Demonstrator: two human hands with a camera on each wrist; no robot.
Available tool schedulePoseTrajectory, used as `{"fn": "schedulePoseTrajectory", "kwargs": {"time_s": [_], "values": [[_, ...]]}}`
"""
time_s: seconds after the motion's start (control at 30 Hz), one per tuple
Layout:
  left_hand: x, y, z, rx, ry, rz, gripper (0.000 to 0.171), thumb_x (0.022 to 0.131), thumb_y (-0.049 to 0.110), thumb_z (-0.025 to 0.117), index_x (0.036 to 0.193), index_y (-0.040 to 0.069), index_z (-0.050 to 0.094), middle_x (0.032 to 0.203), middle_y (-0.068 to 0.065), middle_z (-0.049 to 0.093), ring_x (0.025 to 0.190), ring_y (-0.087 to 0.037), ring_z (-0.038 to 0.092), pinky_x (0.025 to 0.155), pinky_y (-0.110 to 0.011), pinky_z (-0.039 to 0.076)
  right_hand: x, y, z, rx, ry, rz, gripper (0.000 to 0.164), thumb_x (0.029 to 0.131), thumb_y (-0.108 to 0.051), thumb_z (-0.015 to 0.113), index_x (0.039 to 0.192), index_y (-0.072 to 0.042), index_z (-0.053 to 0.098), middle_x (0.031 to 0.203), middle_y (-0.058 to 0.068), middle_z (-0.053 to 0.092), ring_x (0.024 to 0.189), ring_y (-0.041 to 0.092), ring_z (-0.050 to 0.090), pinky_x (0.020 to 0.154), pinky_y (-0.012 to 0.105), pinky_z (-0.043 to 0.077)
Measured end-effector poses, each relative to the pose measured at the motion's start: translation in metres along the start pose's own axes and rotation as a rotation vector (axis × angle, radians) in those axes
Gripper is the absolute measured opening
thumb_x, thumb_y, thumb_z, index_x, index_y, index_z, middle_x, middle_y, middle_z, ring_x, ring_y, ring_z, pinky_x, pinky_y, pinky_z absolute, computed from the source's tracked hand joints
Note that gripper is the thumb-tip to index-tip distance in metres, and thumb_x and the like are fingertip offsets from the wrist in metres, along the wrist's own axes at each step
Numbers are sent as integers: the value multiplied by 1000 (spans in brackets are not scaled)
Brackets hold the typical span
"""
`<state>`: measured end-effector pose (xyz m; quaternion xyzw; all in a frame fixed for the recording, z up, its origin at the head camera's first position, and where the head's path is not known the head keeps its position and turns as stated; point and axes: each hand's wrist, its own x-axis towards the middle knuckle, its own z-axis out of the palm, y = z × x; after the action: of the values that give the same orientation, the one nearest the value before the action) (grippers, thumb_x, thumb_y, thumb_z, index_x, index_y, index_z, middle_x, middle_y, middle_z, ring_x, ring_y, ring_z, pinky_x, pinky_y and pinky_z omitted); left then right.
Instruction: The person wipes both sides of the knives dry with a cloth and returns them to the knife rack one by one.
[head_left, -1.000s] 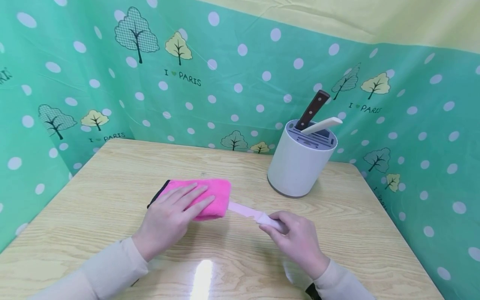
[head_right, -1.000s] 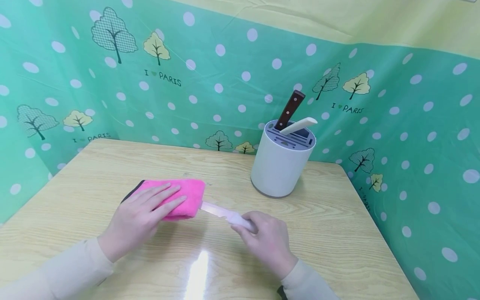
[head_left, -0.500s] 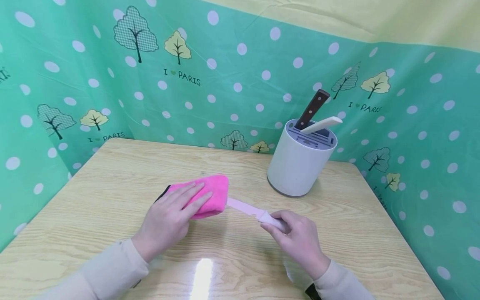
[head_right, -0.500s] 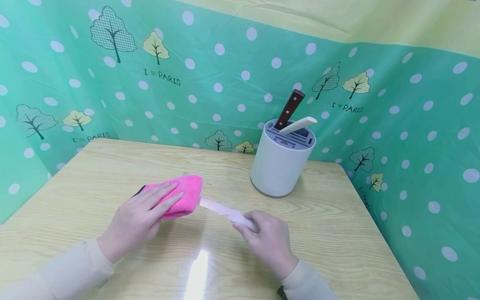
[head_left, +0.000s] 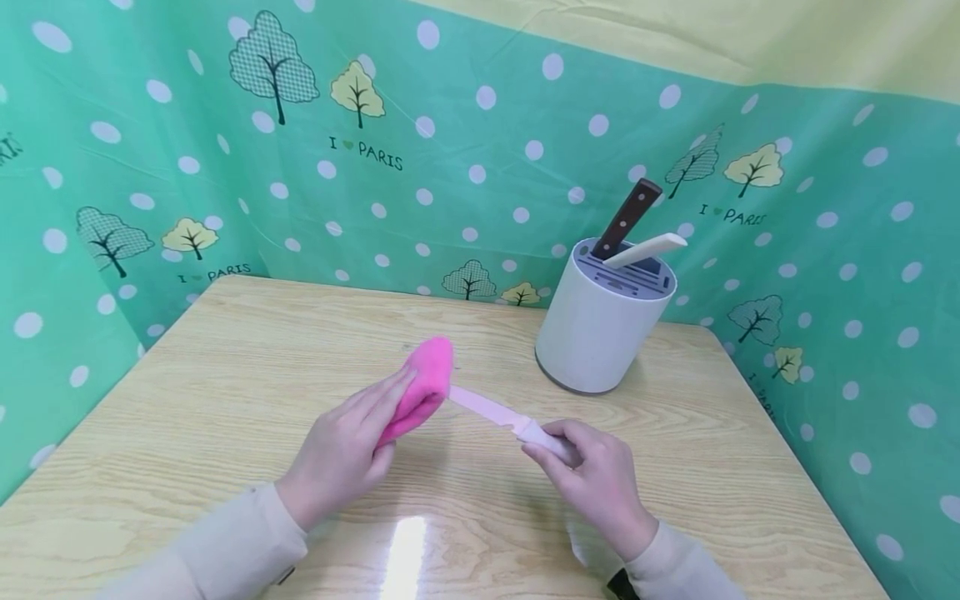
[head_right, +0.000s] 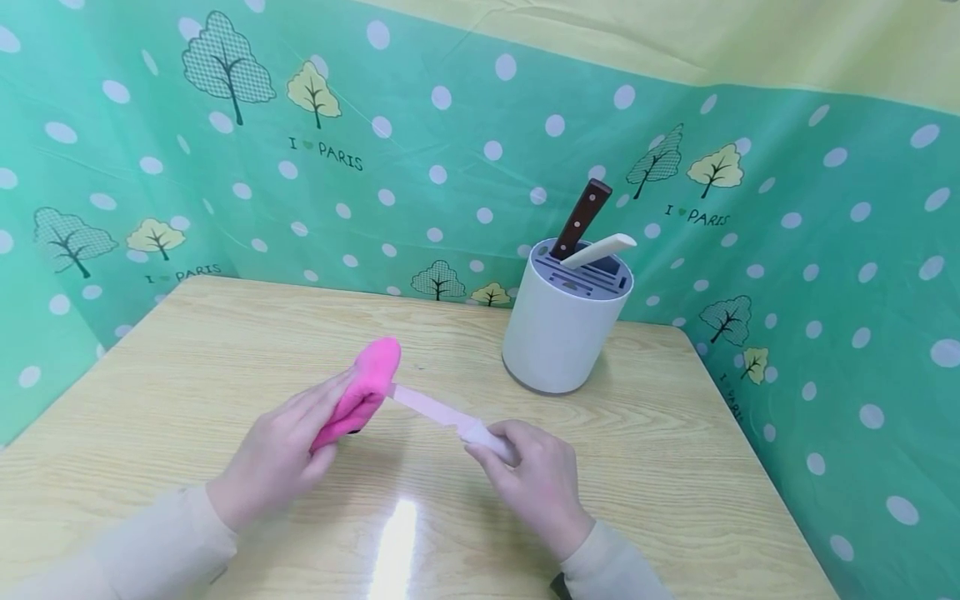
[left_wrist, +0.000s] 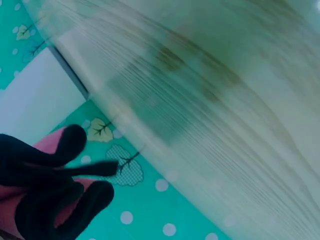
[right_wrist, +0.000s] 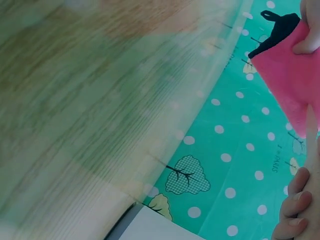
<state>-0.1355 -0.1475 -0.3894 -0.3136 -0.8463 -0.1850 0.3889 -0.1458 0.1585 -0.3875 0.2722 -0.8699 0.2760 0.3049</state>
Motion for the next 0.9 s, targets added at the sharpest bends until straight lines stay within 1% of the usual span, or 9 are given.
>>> {"fn": "schedulePoseTrajectory", "kwargs": {"time_s": [0.1,0.17,0.27,0.4,0.5,0.6,0.67,0.73,0.9], "values": [[1,2,1,-42,-3,-37,79,65,-5,62,142,-6,46,131,-21,63,110,-34,67,88,-46,57,0,0,0,0,8,-3,25,67,-21,88,85,-9,73,75,0,74,58,1,59,50,13,40],[1,4,1,-70,-17,-77,79,67,-4,62,144,-7,43,130,-21,63,111,-34,66,89,-46,56,1,0,0,0,12,-6,26,68,-20,88,85,-9,73,75,1,74,58,1,59,50,13,40],[1,8,1,-117,-39,-172,80,70,-2,65,145,-8,38,126,-22,64,106,-32,67,86,-46,57,1,-1,0,8,15,-5,25,69,-19,87,86,-9,72,76,0,73,59,2,59,51,14,41],[3,14,1,-204,-56,-311,82,74,2,68,147,-6,32,121,-21,64,95,-25,67,80,-43,59,2,-1,0,10,16,12,24,71,-18,86,88,-8,72,77,1,74,62,4,62,53,14,43],[5,17,1,-257,-58,-390,81,76,3,66,149,-3,31,114,-17,66,88,-19,67,75,-39,59,3,-2,-1,8,19,27,24,71,-18,86,87,-8,72,77,1,74,62,4,62,53,14,43],[7,18,0,-294,-65,-458,81,77,2,64,149,-1,30,102,-12,66,77,-14,63,66,-31,56,2,-2,-1,8,20,38,24,71,-18,86,87,-8,72,77,2,74,61,4,62,53,14,42],[8,19,0,-325,-70,-507,81,77,1,64,150,0,29,100,-11,66,74,-12,61,62,-27,53,2,-2,-1,9,19,44,24,71,-18,86,87,-8,72,77,2,74,61,3,61,52,14,42],[10,20,-1,-367,-75,-565,81,78,0,63,151,1,28,103,-11,66,73,-12,60,60,-25,51,2,-1,-1,11,16,50,24,71,-18,86,87,-8,72,76,2,74,60,3,60,52,14,41],[15,18,-2,-512,-105,-732,81,81,-1,61,153,7,25,99,-11,61,69,-14,56,57,-25,50,2,-1,0,16,18,53,23,71,-17,86,87,-8,72,76,2,74,59,2,59,51,14,40]]}}
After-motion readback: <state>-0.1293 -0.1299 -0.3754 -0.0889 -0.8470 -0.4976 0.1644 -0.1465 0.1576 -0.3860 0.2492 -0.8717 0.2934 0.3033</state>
